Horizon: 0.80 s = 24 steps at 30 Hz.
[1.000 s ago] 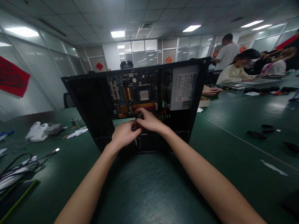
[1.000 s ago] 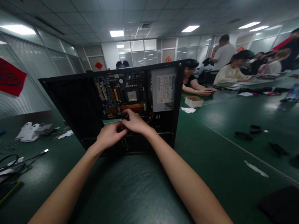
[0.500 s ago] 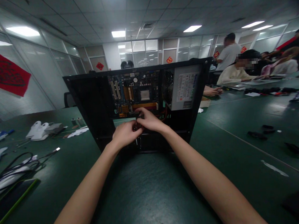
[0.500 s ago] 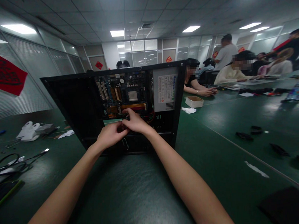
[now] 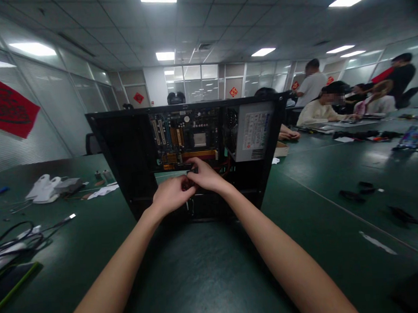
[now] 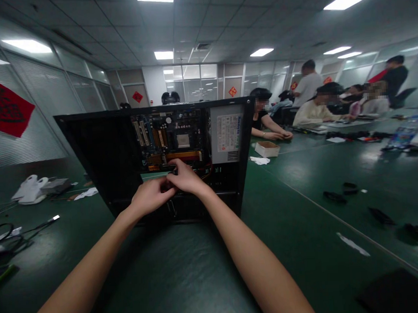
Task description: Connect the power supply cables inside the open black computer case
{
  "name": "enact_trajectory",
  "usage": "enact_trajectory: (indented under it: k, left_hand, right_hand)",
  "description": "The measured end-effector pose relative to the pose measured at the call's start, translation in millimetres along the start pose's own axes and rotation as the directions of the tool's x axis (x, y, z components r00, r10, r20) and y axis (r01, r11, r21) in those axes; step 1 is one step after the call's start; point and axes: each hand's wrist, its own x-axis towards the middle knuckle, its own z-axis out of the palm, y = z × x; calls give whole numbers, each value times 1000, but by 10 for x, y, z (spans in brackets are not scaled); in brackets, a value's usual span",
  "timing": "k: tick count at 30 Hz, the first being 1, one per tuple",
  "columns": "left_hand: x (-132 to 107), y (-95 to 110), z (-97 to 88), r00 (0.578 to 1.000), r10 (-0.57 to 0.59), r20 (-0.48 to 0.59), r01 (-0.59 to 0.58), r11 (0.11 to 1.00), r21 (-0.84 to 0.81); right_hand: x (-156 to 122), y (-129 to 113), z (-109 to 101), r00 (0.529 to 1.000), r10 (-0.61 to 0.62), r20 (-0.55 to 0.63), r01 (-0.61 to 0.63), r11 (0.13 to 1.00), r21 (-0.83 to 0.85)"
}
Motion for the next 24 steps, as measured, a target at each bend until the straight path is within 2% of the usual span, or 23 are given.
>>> enact_trajectory:
  k: [9,24]
  left_hand:
    - [48,-50,-25,999,-29,28,29,1000,12]
    - [47,-46,-31,999,-32,23,31,999,30]
  right_hand:
    - [-11,-80,-25,1000,28,14,-27,997,-77]
    - [-4,-73,-18,1000,-2,15,3,998,-63]
